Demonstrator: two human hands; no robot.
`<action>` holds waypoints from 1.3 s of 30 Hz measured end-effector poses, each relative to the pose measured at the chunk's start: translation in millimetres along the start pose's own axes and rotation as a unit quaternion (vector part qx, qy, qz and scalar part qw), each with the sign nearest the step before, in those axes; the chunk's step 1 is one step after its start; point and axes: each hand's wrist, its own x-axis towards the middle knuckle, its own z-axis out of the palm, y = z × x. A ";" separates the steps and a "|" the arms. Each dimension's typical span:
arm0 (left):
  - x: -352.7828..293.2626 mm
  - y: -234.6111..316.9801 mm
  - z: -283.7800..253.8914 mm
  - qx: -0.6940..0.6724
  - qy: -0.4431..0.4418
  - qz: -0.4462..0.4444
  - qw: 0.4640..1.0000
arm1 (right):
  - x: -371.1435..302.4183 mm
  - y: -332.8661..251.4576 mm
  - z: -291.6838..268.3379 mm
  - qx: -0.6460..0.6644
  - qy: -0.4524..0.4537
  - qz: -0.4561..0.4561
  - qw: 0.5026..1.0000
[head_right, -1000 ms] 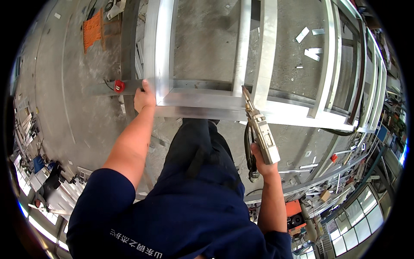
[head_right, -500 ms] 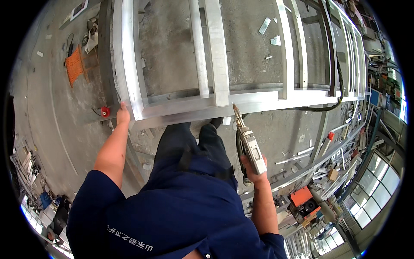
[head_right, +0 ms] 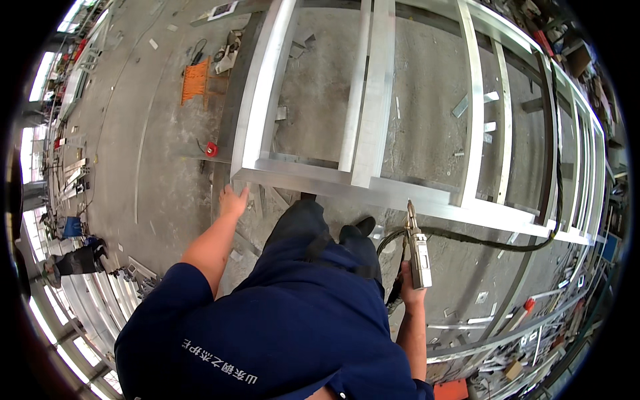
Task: The person measures and fastens aluminum profiles to a large metal frame using a tape measure and a pneumatic rivet gun. They repeatedly measure sections, position the tool, and secure joints while moving around the frame in a workshop.
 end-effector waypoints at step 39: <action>260.7 -18.8 -36.4 0.004 -0.027 0.168 0.985 | -111.3 -80.3 184.2 -0.203 0.089 0.101 0.970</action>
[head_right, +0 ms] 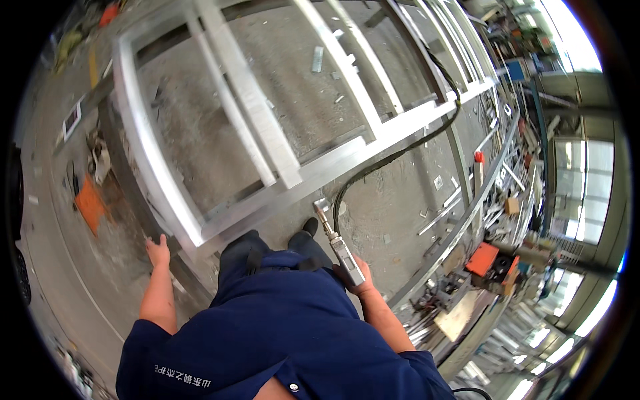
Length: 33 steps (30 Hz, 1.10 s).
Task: The person measures and fastens aluminum profiles to a large metal frame using a tape measure and a pneumatic rivet gun. They repeatedly measure sections, position the tool, and secure joints while moving around the frame in a workshop.
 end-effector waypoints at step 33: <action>-229.6 604.9 204.5 0.081 -0.160 0.258 0.949 | -12.7 531.7 -414.9 -0.243 -0.030 0.223 0.944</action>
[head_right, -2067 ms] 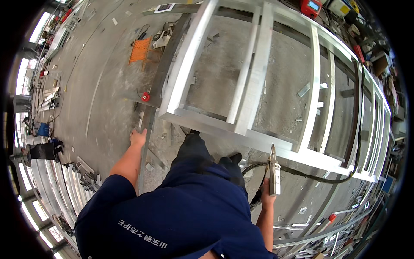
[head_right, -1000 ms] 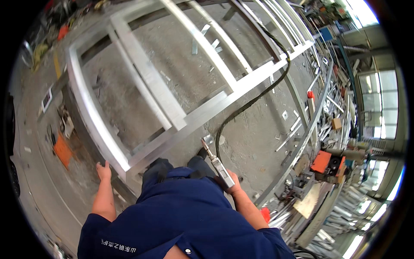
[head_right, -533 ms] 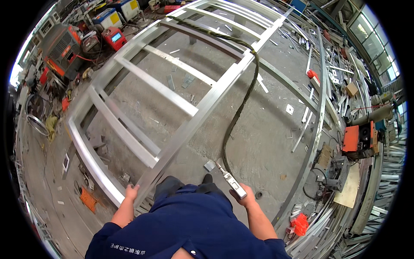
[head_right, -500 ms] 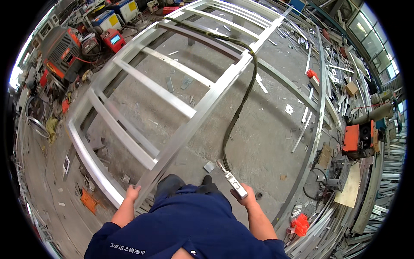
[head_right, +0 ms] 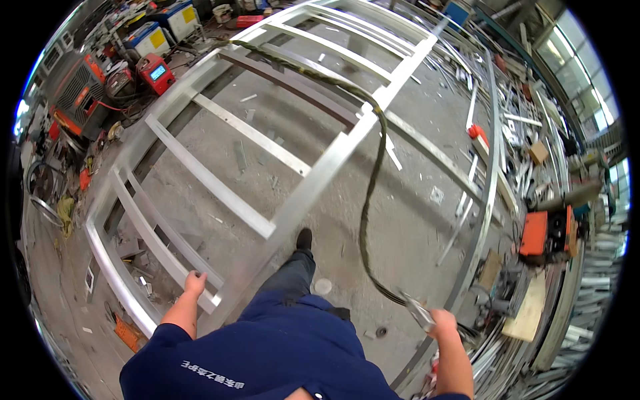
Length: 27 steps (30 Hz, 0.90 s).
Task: The person measures and fastens aluminum profiles to a large metal frame using a tape measure and a pneumatic rivet gun. They repeatedly measure sections, position the tool, and secure joints while moving around the frame in a workshop.
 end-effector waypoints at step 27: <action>110.4 237.8 31.7 -0.107 0.187 -0.198 0.956 | 515.1 -35.9 -428.7 0.360 0.329 -0.225 0.843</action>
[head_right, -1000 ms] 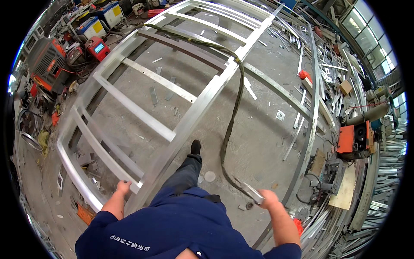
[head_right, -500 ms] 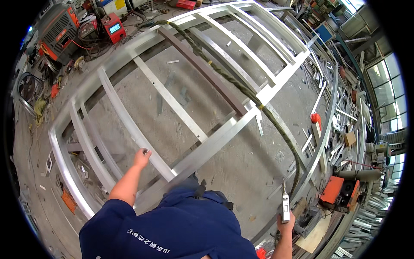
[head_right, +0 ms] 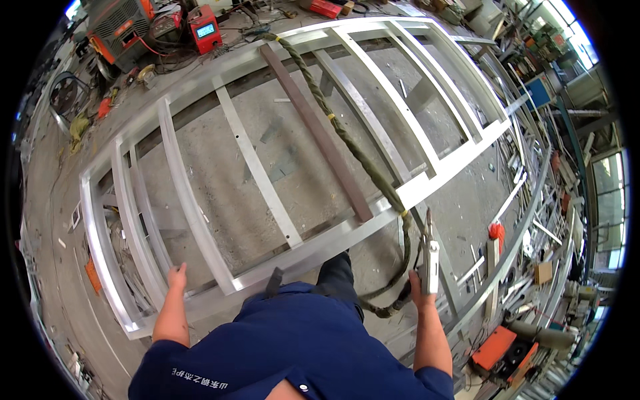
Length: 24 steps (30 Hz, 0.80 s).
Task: The person measures and fastens aluminum profiles to a large metal frame using a tape measure and a pneumatic rivet gun. They repeatedly measure sections, position the tool, and secure joints while moving around the frame in a workshop.
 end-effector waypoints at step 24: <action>-358.7 588.1 132.4 -0.528 -0.550 0.064 0.644 | 270.6 -215.6 -35.6 0.270 -0.356 -0.205 0.871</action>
